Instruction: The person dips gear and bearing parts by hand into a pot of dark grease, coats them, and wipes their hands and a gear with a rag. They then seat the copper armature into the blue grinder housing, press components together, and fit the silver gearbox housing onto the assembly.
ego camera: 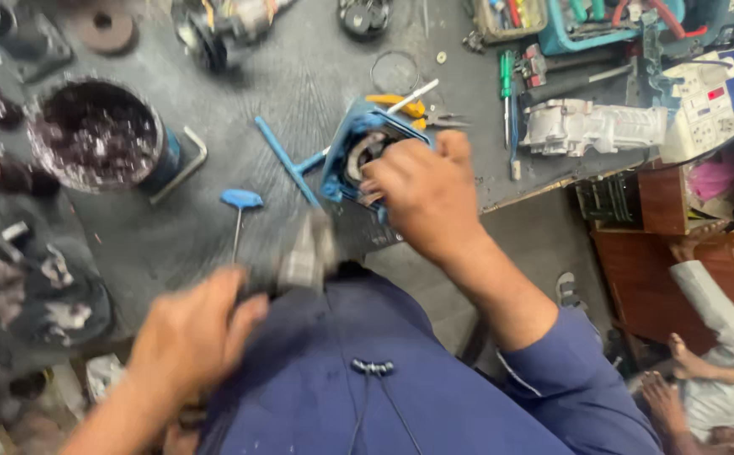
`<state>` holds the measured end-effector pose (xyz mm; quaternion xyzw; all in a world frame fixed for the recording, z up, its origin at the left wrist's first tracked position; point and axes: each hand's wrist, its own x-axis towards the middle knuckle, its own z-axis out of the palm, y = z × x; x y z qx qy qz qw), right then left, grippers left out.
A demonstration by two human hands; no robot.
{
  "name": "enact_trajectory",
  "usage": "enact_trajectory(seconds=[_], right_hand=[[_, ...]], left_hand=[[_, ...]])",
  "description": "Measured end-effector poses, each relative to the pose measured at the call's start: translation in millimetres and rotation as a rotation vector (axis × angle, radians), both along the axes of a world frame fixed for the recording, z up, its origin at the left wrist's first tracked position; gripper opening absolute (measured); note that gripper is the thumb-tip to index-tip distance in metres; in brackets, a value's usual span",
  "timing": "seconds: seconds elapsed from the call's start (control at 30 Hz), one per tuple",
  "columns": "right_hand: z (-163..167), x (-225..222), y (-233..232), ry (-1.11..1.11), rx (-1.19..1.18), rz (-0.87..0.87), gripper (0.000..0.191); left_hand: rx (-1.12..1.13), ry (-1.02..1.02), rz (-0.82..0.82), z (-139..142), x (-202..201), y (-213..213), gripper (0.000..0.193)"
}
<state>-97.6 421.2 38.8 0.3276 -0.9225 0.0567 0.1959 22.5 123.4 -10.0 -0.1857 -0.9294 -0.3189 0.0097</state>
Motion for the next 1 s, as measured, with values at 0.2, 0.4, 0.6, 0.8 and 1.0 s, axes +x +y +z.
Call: enact_trajectory(seconds=[0.2, 0.4, 0.6, 0.8, 1.0], right_hand=[[0, 6, 3, -0.036, -0.078, 0.021, 0.008], [7, 2, 10, -0.035, -0.068, -0.06, 0.008], [13, 11, 10, -0.073, -0.157, -0.031, 0.009], [18, 8, 15, -0.096, -0.174, -0.099, 0.009], [11, 22, 10, -0.084, -0.202, 0.013, 0.01]], left_hand=[[0.102, 0.077, -0.127, -7, -11, 1, 0.027], [0.124, 0.098, -0.018, 11, -10, -1, 0.025], [0.055, 0.097, -0.043, 3, -20, 12, 0.026], [0.24, 0.196, -0.014, 28, -7, 4, 0.022], [-0.03, -0.09, 0.091, 18, -20, 16, 0.03]])
